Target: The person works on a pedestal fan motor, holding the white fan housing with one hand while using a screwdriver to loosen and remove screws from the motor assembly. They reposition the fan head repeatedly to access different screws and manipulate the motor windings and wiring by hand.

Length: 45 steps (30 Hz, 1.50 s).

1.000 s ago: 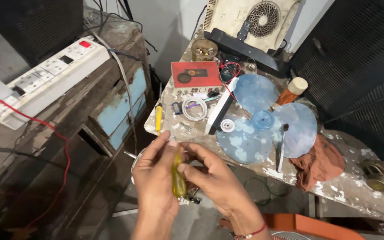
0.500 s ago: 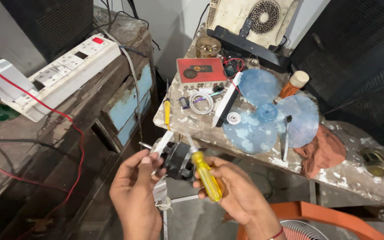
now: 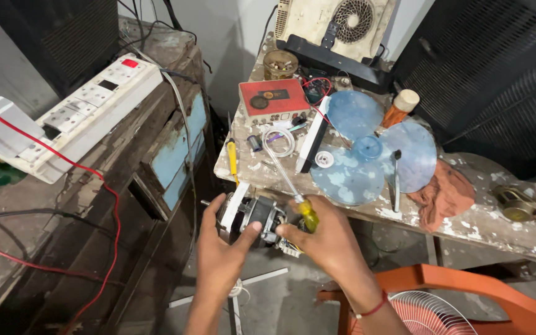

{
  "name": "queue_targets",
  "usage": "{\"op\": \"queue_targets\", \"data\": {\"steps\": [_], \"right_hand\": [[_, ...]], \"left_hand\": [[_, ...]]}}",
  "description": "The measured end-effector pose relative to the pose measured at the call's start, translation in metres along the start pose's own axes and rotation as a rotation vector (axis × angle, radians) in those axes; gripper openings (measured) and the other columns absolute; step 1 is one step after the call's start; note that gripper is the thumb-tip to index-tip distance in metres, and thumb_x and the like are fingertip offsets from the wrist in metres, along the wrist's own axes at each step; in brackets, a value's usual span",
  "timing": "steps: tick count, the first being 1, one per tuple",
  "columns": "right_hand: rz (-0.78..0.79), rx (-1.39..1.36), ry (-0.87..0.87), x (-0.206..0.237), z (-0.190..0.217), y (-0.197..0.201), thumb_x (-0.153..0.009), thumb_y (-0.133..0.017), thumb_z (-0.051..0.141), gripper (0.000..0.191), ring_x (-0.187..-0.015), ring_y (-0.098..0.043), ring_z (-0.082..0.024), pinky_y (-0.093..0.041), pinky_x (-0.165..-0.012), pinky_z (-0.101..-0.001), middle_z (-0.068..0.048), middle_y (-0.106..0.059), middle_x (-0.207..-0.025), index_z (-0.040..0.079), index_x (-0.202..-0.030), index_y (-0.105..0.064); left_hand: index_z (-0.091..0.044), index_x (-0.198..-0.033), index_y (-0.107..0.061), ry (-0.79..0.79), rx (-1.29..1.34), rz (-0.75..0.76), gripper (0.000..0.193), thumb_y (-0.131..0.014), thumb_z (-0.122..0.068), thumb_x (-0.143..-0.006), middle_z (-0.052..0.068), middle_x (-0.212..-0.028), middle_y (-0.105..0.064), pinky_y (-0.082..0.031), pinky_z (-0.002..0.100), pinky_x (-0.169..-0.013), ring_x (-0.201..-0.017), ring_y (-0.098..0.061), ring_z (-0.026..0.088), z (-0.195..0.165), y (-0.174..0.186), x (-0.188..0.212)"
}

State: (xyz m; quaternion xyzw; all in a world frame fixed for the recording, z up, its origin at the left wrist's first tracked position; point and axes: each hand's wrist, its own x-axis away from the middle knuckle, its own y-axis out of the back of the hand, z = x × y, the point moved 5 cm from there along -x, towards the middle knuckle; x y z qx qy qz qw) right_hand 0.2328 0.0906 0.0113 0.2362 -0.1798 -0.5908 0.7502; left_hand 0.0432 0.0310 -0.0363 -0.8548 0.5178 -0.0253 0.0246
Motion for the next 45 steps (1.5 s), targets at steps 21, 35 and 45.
{"op": "queue_targets", "data": {"steps": [21, 35, 45], "right_hand": [[0.218, 0.392, 0.145, -0.01, 0.017, -0.011, -0.064, -0.088, 0.046, 0.084, -0.085, -0.074, -0.038, -0.056, -0.074, -0.0444, -0.023, -0.072, -0.09, 0.0, -0.13, -0.062], [0.345, 0.467, 0.283, -0.005, 0.017, -0.019, -0.082, -0.077, 0.043, 0.062, -0.103, -0.064, -0.04, -0.05, -0.081, -0.0508, -0.015, -0.062, -0.116, 0.021, -0.135, -0.051], [0.32, 0.406, 0.341, -0.013, 0.011, -0.017, -0.081, -0.079, 0.042, 0.061, -0.105, -0.064, -0.041, -0.05, -0.083, -0.0498, -0.016, -0.063, -0.117, 0.02, -0.131, -0.054]], "left_hand": [[-0.005, -0.143, -0.038, 0.05, 0.315, 0.014, 0.065, -0.069, 0.0, -0.085, 0.013, -0.122, -0.063, -0.053, 0.029, -0.088, -0.104, -0.063, 0.015, 0.022, -0.013, -0.009], [-0.004, -0.143, -0.038, -0.007, 0.202, -0.016, 0.066, -0.069, -0.002, -0.085, 0.012, -0.12, -0.064, -0.053, 0.029, -0.088, -0.104, -0.063, 0.014, 0.028, -0.01, -0.011], [-0.002, -0.142, -0.04, -0.062, 0.182, -0.048, 0.062, -0.066, 0.0, -0.086, 0.012, -0.12, -0.063, -0.053, 0.029, -0.087, -0.104, -0.064, 0.014, 0.029, -0.015, -0.014]]}}
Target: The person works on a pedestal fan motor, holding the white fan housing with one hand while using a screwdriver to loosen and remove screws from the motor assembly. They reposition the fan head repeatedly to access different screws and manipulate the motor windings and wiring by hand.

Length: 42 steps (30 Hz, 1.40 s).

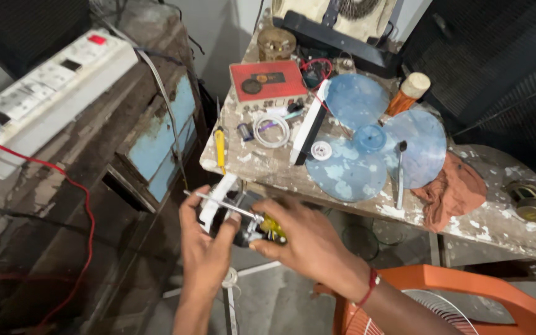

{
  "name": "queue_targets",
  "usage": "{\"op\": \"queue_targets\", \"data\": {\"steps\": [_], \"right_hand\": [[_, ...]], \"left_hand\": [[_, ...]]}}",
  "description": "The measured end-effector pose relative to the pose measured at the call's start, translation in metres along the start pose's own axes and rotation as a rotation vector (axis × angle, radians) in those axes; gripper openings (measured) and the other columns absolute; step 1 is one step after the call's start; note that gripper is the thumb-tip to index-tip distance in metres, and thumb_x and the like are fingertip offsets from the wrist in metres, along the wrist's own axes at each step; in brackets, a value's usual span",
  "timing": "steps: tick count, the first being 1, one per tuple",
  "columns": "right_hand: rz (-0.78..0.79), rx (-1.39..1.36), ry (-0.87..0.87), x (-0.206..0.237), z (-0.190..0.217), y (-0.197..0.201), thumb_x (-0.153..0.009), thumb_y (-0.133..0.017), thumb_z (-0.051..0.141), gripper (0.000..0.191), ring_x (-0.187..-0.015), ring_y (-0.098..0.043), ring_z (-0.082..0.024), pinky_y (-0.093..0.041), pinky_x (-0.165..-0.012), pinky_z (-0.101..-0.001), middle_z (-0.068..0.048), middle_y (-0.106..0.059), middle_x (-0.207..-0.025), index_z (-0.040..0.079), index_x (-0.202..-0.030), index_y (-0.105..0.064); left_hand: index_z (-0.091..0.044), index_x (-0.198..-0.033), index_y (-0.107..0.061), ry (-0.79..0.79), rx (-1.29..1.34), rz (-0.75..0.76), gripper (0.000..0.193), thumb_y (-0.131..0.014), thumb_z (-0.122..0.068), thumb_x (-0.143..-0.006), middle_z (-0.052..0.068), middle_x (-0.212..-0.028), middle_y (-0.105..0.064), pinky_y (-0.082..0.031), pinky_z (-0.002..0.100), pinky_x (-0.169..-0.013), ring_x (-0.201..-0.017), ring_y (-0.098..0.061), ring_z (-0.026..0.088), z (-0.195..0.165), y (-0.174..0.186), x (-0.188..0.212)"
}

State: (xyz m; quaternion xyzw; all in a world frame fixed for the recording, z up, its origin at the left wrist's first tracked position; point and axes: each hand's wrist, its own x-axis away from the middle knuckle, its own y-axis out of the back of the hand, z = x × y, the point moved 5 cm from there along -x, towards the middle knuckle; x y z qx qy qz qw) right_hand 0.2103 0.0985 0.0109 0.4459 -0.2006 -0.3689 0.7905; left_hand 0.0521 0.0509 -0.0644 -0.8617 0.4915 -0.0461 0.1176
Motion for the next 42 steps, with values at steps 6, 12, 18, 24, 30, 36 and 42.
{"op": "queue_targets", "data": {"steps": [6, 12, 18, 24, 30, 36, 42], "right_hand": [[-0.031, -0.035, 0.037, -0.005, 0.004, 0.002, -0.078, -0.081, 0.04, 0.062, -0.108, -0.064, -0.04, -0.051, -0.083, -0.0489, -0.015, -0.066, -0.121, 0.016, -0.129, -0.056], [-0.032, -0.032, 0.03, -0.005, 0.012, 0.012, -0.08, -0.08, 0.04, 0.058, -0.101, -0.067, -0.04, -0.052, -0.079, -0.0488, -0.013, -0.072, -0.111, 0.016, -0.128, -0.058], [-0.016, 0.024, -0.143, -0.002, 0.008, 0.01, -0.075, -0.081, 0.045, 0.064, -0.094, -0.07, -0.039, -0.053, -0.078, -0.0482, -0.014, -0.075, -0.097, 0.024, -0.132, -0.063], [-0.531, -0.038, -0.062, 0.026, 0.013, 0.019, -0.087, -0.079, 0.035, 0.038, -0.078, -0.067, -0.039, -0.053, -0.068, -0.0439, -0.017, -0.071, -0.093, 0.006, -0.109, -0.069], [-0.772, -0.33, -0.518, 0.09, -0.007, -0.008, -0.09, -0.076, 0.027, 0.028, -0.06, -0.049, -0.013, -0.041, -0.055, -0.0321, -0.005, -0.061, -0.07, 0.003, -0.106, -0.075], [-0.768, -0.507, -0.511, 0.122, -0.007, -0.073, -0.086, -0.078, 0.021, 0.026, -0.064, -0.047, -0.004, -0.041, -0.055, -0.0245, 0.002, -0.06, -0.074, 0.002, -0.103, -0.074], [-0.725, -0.568, -0.462, 0.119, -0.011, -0.117, -0.084, -0.079, 0.017, 0.023, -0.068, -0.055, -0.005, -0.047, -0.06, -0.0239, 0.0, -0.069, -0.079, 0.002, -0.101, -0.075]], "left_hand": [[-0.002, -0.143, -0.038, 0.037, 0.034, -0.005, 0.063, -0.067, -0.005, -0.088, 0.013, -0.122, -0.064, -0.052, 0.028, -0.089, -0.105, -0.063, 0.014, 0.002, 0.004, -0.002], [-0.003, -0.143, -0.038, 0.06, 0.023, -0.012, 0.063, -0.068, -0.006, -0.088, 0.012, -0.123, -0.062, -0.052, 0.028, -0.088, -0.105, -0.062, 0.014, -0.001, 0.003, -0.003], [-0.005, -0.142, -0.038, 0.094, 0.042, 0.002, 0.063, -0.069, -0.008, -0.087, 0.011, -0.12, -0.063, -0.053, 0.028, -0.086, -0.102, -0.063, 0.013, -0.001, 0.004, -0.002], [-0.003, -0.142, -0.042, -0.059, -0.035, 0.039, 0.06, -0.071, -0.011, -0.09, 0.012, -0.128, -0.055, -0.051, 0.027, -0.091, -0.107, -0.061, 0.013, -0.005, 0.006, -0.003], [-0.003, -0.142, -0.047, -0.096, -0.234, 0.079, 0.058, -0.075, -0.015, -0.092, 0.013, -0.135, -0.049, -0.051, 0.033, -0.09, -0.112, -0.059, 0.018, -0.004, 0.014, -0.011], [-0.004, -0.145, -0.041, -0.069, 0.004, 0.2, 0.064, -0.072, -0.021, -0.092, 0.013, -0.133, -0.056, -0.05, 0.031, -0.098, -0.115, -0.06, 0.017, 0.006, 0.012, -0.015], [-0.005, -0.149, -0.042, -0.131, 0.023, 0.227, 0.073, -0.076, -0.031, -0.089, 0.013, -0.133, -0.063, -0.05, 0.032, -0.101, -0.119, -0.061, 0.019, 0.007, 0.016, -0.011]]}}
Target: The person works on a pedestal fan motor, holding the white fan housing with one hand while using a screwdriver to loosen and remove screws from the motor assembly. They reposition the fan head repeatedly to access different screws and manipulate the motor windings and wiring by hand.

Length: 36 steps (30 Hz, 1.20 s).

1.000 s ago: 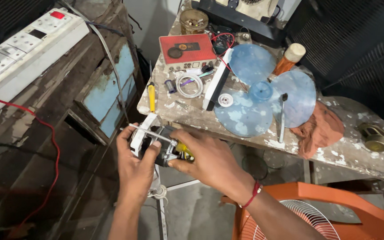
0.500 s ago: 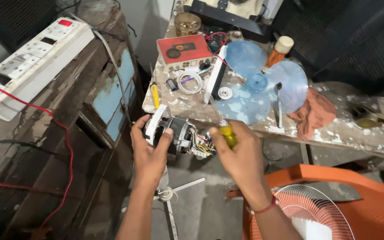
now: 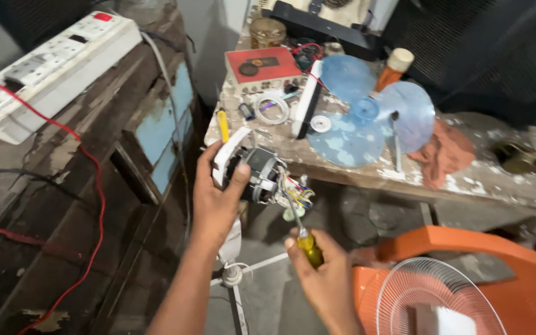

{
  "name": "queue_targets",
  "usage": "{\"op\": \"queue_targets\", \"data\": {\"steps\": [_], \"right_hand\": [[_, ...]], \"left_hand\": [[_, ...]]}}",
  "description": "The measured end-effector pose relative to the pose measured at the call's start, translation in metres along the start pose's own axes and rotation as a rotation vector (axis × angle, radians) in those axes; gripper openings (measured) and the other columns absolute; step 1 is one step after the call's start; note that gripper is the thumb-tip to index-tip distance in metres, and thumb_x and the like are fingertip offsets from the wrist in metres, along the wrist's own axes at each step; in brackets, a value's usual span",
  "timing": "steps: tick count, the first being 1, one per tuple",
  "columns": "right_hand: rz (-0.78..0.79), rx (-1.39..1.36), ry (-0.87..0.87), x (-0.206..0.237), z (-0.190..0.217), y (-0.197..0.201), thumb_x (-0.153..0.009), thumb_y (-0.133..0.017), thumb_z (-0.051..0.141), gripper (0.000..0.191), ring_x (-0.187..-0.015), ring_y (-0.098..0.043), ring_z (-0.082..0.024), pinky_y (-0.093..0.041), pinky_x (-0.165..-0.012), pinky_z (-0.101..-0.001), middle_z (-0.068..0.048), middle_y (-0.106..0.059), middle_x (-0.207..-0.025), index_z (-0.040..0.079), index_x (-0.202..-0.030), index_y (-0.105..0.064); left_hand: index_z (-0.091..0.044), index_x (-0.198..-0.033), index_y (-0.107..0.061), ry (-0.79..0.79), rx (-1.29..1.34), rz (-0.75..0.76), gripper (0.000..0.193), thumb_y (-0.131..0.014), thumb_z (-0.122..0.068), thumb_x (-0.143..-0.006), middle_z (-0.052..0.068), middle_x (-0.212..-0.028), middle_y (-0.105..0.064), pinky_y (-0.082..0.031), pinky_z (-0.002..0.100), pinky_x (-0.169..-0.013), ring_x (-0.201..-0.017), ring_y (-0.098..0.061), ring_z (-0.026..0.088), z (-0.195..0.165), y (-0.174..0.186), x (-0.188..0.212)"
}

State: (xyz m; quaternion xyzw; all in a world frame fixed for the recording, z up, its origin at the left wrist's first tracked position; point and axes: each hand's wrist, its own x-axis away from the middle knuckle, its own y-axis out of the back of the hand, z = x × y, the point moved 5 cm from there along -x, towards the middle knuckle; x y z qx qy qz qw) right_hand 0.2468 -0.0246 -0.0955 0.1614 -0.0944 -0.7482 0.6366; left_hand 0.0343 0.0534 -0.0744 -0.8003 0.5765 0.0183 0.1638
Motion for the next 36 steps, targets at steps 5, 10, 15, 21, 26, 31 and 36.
{"op": "queue_targets", "data": {"steps": [5, 10, 15, 21, 26, 31, 36], "right_hand": [[0.161, 0.03, 0.085, 0.01, -0.029, -0.022, -0.082, -0.082, 0.017, 0.023, -0.067, -0.062, -0.006, -0.052, -0.06, -0.0248, -0.002, -0.072, -0.076, 0.002, -0.099, -0.075], [0.209, 0.099, -0.059, 0.007, -0.063, -0.026, -0.077, -0.084, 0.018, 0.03, -0.067, -0.064, -0.008, -0.054, -0.062, -0.0248, -0.004, -0.074, -0.075, 0.004, -0.102, -0.076], [0.299, 0.026, 0.1, -0.005, -0.065, -0.015, -0.083, -0.078, 0.015, 0.032, -0.077, -0.066, -0.008, -0.054, -0.071, -0.024, -0.005, -0.074, -0.084, 0.001, -0.112, -0.073], [0.376, 0.136, 0.199, -0.014, -0.062, 0.007, -0.081, -0.069, 0.008, 0.036, -0.082, -0.072, -0.013, -0.055, -0.074, -0.025, -0.007, -0.075, -0.09, 0.001, -0.116, -0.072], [0.388, 0.091, 0.06, -0.013, -0.045, 0.019, -0.082, -0.069, 0.011, 0.039, -0.084, -0.073, -0.013, -0.056, -0.074, -0.0256, -0.007, -0.075, -0.094, 0.003, -0.12, -0.071], [0.339, 0.213, 0.174, -0.015, -0.003, 0.03, -0.081, -0.072, 0.012, 0.034, -0.077, -0.073, -0.011, -0.058, -0.071, -0.0264, -0.007, -0.077, -0.091, 0.003, -0.113, -0.074], [0.37, 0.189, 0.083, -0.017, 0.018, 0.032, -0.082, -0.074, 0.02, 0.035, -0.076, -0.075, -0.01, -0.058, -0.071, -0.0272, -0.007, -0.082, -0.088, 0.005, -0.114, -0.075]], "left_hand": [[0.0, -0.148, -0.043, -0.283, -0.164, -0.211, 0.081, -0.086, -0.028, -0.085, 0.014, -0.142, -0.059, -0.047, 0.036, -0.109, -0.128, -0.058, 0.022, 0.0, 0.011, 0.024], [0.002, -0.129, -0.056, -0.348, -0.547, -0.613, 0.067, -0.092, -0.024, -0.079, 0.012, -0.114, -0.064, -0.052, 0.033, -0.086, -0.1, -0.062, 0.019, 0.009, 0.018, 0.061], [0.0, -0.088, -0.064, -0.027, -0.282, -0.751, 0.027, -0.072, -0.022, -0.1, 0.004, -0.076, -0.058, -0.038, 0.027, -0.058, -0.067, -0.047, 0.009, 0.04, 0.011, 0.091], [-0.005, -0.081, -0.069, 0.194, 0.045, -0.616, 0.031, -0.063, -0.029, -0.099, -0.004, -0.068, -0.06, -0.045, 0.024, -0.055, -0.063, -0.054, 0.005, 0.074, -0.012, 0.095], [-0.007, -0.082, -0.07, 0.258, 0.219, -0.668, 0.028, -0.066, -0.029, -0.098, -0.003, -0.07, -0.066, -0.044, 0.025, -0.053, -0.061, -0.057, 0.006, 0.082, -0.016, 0.097], [-0.006, -0.081, -0.07, 0.238, 0.242, -0.645, 0.032, -0.066, -0.032, -0.1, -0.001, -0.065, -0.061, -0.045, 0.026, -0.051, -0.056, -0.053, 0.007, 0.078, -0.019, 0.094], [-0.007, -0.084, -0.07, 0.306, 0.315, -0.629, 0.029, -0.067, -0.032, -0.098, 0.0, -0.067, -0.063, -0.045, 0.027, -0.05, -0.057, -0.056, 0.009, 0.074, -0.02, 0.093]]}}
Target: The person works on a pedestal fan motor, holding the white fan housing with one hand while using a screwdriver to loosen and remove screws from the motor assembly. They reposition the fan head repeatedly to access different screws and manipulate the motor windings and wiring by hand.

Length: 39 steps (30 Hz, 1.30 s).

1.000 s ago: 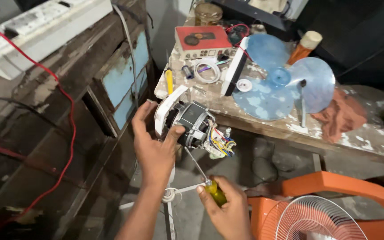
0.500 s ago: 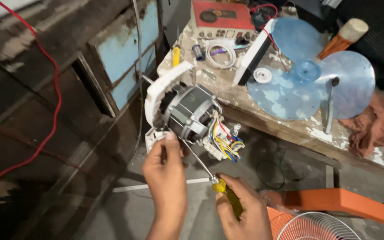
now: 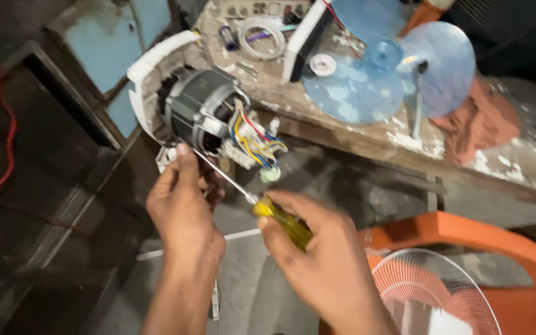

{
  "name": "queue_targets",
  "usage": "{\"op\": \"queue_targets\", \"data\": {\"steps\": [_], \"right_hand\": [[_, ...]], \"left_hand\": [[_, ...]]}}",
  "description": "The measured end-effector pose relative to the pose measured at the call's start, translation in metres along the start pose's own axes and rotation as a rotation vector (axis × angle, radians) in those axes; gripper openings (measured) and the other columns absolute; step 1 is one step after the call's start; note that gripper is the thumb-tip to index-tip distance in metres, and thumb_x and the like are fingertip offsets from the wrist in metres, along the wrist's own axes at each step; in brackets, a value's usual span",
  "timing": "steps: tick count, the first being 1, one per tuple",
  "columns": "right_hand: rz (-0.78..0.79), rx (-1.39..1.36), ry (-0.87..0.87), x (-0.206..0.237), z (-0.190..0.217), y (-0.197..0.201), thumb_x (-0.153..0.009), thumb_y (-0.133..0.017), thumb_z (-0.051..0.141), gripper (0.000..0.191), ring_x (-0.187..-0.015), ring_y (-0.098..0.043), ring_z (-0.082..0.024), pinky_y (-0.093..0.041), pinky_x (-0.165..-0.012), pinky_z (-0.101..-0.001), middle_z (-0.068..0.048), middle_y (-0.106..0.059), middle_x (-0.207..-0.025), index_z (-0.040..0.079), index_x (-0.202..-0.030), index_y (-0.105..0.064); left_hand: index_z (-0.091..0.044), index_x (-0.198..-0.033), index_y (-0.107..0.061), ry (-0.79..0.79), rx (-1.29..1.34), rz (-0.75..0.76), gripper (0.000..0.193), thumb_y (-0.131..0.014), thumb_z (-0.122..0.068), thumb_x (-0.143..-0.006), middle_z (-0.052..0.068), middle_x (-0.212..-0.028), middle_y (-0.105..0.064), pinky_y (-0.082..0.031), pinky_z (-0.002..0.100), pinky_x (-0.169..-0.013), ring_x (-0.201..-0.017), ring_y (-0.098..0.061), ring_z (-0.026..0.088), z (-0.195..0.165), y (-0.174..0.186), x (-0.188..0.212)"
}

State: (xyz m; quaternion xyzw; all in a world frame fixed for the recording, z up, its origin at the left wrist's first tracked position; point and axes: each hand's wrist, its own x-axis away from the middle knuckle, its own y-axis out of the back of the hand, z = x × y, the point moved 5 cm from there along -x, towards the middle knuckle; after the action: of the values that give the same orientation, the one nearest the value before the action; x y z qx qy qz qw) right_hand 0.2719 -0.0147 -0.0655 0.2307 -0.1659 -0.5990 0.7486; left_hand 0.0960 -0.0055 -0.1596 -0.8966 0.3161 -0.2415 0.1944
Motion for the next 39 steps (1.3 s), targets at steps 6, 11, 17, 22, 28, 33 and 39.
{"op": "queue_targets", "data": {"steps": [6, 11, 17, 22, 28, 33, 39], "right_hand": [[-0.057, 0.055, 0.022, 0.014, 0.013, 0.006, -0.085, -0.074, 0.024, 0.033, -0.075, -0.074, -0.008, -0.057, -0.07, -0.0265, -0.007, -0.081, -0.088, 0.005, -0.112, -0.075], [-0.07, -0.066, -0.13, 0.032, 0.001, -0.003, -0.085, -0.073, 0.021, 0.033, -0.071, -0.066, -0.007, -0.055, -0.064, -0.0256, -0.004, -0.08, -0.086, 0.007, -0.115, -0.075], [-0.105, -0.207, -0.05, 0.034, -0.021, -0.016, -0.089, -0.069, 0.013, 0.032, -0.083, -0.067, -0.004, -0.054, -0.073, -0.0212, 0.0, -0.079, -0.099, 0.003, -0.12, -0.074], [-0.154, -0.223, -0.135, 0.036, -0.031, -0.016, -0.087, -0.07, 0.012, 0.034, -0.071, -0.06, -0.005, -0.049, -0.061, -0.0219, -0.003, -0.078, -0.093, 0.004, -0.12, -0.074], [-0.146, -0.171, 0.022, 0.027, -0.019, -0.01, -0.087, -0.07, 0.011, 0.034, -0.079, -0.066, -0.002, -0.053, -0.067, -0.0198, -0.002, -0.077, -0.101, 0.003, -0.12, -0.073], [-0.131, -0.176, -0.001, 0.025, -0.021, -0.008, -0.086, -0.07, 0.01, 0.034, -0.076, -0.064, -0.003, -0.053, -0.066, -0.0206, -0.001, -0.076, -0.097, 0.005, -0.12, -0.074], [-0.117, -0.2, 0.026, 0.023, -0.029, -0.007, -0.087, -0.071, 0.009, 0.034, -0.074, -0.062, -0.003, -0.051, -0.063, -0.0208, 0.0, -0.074, -0.096, 0.004, -0.12, -0.074]], "left_hand": [[-0.01, -0.092, -0.07, 0.088, 0.034, 0.088, 0.021, -0.069, -0.031, -0.096, -0.002, -0.076, -0.069, -0.048, 0.027, -0.054, -0.065, -0.063, 0.01, -0.002, 0.001, 0.01], [-0.009, -0.099, -0.073, 0.126, 0.051, 0.157, 0.02, -0.071, -0.028, -0.095, 0.001, -0.087, -0.075, -0.047, 0.027, -0.055, -0.068, -0.064, 0.01, -0.003, 0.002, 0.014], [-0.012, -0.106, -0.074, 0.134, 0.094, 0.188, 0.019, -0.07, -0.026, -0.094, -0.001, -0.095, -0.077, -0.05, 0.029, -0.062, -0.076, -0.067, 0.01, 0.006, 0.01, 0.007], [-0.012, -0.107, -0.074, 0.148, 0.13, 0.214, 0.019, -0.07, -0.025, -0.093, -0.001, -0.097, -0.077, -0.05, 0.031, -0.065, -0.08, -0.07, 0.011, 0.011, 0.008, 0.006], [-0.01, -0.102, -0.073, 0.17, 0.168, 0.141, 0.017, -0.073, -0.023, -0.093, 0.001, -0.089, -0.074, -0.05, 0.03, -0.063, -0.078, -0.07, 0.013, 0.007, 0.005, 0.001], [-0.01, -0.103, -0.071, 0.18, 0.179, 0.115, 0.017, -0.073, -0.022, -0.091, -0.001, -0.089, -0.073, -0.049, 0.028, -0.061, -0.077, -0.069, 0.012, 0.009, 0.002, 0.001], [-0.01, -0.102, -0.071, 0.188, 0.173, 0.088, 0.017, -0.074, -0.022, -0.09, 0.0, -0.088, -0.074, -0.049, 0.028, -0.062, -0.077, -0.069, 0.012, 0.007, 0.001, 0.002]]}}
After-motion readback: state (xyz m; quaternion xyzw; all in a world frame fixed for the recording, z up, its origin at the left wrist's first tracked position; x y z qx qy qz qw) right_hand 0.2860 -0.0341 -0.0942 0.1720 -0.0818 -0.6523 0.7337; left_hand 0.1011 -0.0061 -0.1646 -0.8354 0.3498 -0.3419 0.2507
